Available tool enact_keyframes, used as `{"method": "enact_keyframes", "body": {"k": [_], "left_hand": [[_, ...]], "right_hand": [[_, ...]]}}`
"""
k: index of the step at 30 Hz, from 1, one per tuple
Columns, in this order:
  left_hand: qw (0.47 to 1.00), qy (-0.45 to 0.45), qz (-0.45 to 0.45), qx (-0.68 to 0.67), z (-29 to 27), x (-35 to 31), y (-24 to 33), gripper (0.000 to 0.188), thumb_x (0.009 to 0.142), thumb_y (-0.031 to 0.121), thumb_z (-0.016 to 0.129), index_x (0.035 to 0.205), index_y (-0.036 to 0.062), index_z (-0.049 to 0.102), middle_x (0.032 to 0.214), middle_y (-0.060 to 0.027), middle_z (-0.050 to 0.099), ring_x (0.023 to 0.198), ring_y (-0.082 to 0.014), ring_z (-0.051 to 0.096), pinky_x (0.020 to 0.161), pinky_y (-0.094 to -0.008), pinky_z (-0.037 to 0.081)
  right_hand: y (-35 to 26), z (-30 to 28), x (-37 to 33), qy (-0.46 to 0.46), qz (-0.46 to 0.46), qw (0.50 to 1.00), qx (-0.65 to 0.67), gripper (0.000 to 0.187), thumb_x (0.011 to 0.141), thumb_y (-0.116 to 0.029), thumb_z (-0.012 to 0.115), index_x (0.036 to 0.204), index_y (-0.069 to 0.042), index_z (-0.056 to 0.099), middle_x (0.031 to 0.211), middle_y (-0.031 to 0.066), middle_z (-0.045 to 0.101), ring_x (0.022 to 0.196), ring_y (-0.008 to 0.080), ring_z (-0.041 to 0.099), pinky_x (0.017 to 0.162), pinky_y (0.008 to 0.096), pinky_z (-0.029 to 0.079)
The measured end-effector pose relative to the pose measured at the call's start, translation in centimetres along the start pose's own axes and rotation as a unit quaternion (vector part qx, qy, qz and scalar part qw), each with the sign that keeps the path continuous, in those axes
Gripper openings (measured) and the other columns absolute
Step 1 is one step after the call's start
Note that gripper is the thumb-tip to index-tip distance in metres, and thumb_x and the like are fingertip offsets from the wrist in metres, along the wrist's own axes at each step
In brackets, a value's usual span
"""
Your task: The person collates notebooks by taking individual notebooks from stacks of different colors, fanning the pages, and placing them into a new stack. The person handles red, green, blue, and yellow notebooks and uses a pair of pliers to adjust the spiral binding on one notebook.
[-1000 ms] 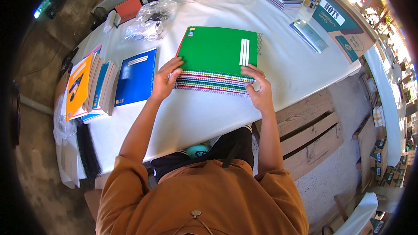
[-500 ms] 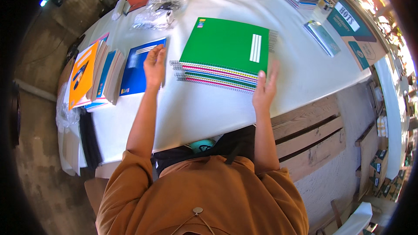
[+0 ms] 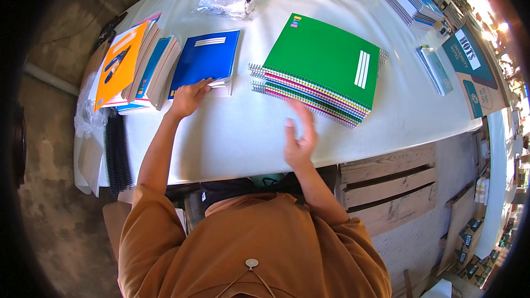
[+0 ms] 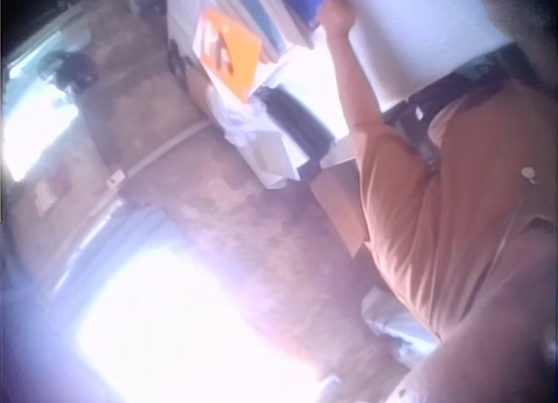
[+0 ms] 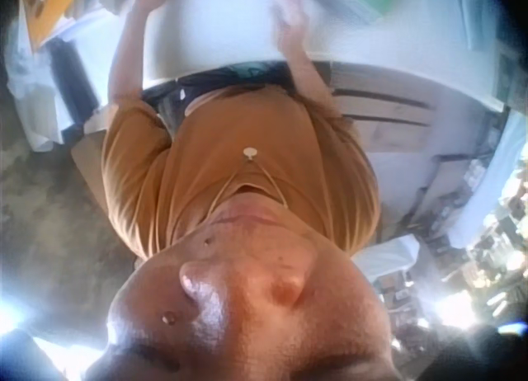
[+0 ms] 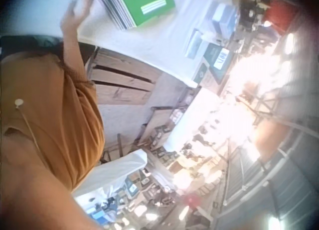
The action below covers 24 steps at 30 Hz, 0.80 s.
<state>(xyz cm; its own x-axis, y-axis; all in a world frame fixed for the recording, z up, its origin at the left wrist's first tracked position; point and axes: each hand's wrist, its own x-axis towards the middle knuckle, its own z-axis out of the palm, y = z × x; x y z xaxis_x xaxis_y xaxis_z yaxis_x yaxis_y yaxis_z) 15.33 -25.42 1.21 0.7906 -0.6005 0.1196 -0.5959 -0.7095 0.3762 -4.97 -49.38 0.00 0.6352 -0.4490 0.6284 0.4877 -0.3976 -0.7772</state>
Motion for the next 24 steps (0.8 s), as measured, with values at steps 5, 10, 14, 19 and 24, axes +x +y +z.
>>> {"method": "enact_keyframes", "body": {"k": [5,10,14,19,24], "left_hand": [[0.997,-0.026,-0.069,-0.020,-0.6,0.0,-0.8,0.034,0.089,0.032,0.050,0.115,0.0131,0.061,0.115,-0.0132,0.058,0.104,-0.0331,0.055,0.090,-0.0393,0.043],[0.992,0.009,-0.093,-0.085,-0.1,-0.4,-0.8,0.042,0.087,0.035,0.052,0.116,0.0051,0.058,0.113,-0.0184,0.058,0.103,-0.0346,0.057,0.089,-0.0362,0.043],[0.989,0.025,-0.116,-0.091,1.5,-0.4,-0.7,0.039,0.087,0.032,0.055,0.110,0.0001,0.060,0.105,-0.0193,0.062,0.095,-0.0344,0.061,0.083,-0.0361,0.046],[0.970,0.186,-0.022,-0.153,3.4,-1.3,-2.4,0.029,0.087,0.030,0.057,0.104,0.0085,0.065,0.095,-0.0166,0.064,0.079,-0.0331,0.061,0.080,-0.0372,0.047],[0.964,0.167,-0.046,-0.202,3.7,-1.1,-2.8,0.030,0.086,0.032,0.057,0.104,0.0095,0.066,0.100,-0.0152,0.064,0.084,-0.0310,0.061,0.085,-0.0365,0.044]], "right_hand": [[1.2,6.7,0.9,-0.198,0.104,0.974,0.029,0.037,0.085,-0.007,0.054,0.121,0.001,0.050,0.116,0.0148,0.059,0.109,0.0211,0.054,0.094,0.0322,0.038],[6.0,11.9,1.5,-0.238,0.233,0.941,0.057,0.052,0.085,-0.015,0.054,0.131,0.006,0.038,0.127,0.0217,0.049,0.119,0.0285,0.048,0.095,0.0321,0.038],[7.7,13.7,1.8,-0.233,0.244,0.935,0.104,0.063,0.084,-0.020,0.056,0.131,0.012,0.031,0.129,0.0272,0.044,0.121,0.0287,0.045,0.096,0.0311,0.037],[2.6,15.0,3.9,-0.227,0.379,0.879,0.179,0.073,0.081,-0.024,0.060,0.135,0.010,0.025,0.134,0.0235,0.040,0.125,0.0279,0.040,0.099,0.0309,0.033],[1.8,15.4,7.0,-0.241,0.418,0.854,0.195,0.074,0.082,-0.033,0.057,0.138,0.005,0.025,0.138,0.0186,0.037,0.130,0.0249,0.032,0.105,0.0350,0.023]]}}
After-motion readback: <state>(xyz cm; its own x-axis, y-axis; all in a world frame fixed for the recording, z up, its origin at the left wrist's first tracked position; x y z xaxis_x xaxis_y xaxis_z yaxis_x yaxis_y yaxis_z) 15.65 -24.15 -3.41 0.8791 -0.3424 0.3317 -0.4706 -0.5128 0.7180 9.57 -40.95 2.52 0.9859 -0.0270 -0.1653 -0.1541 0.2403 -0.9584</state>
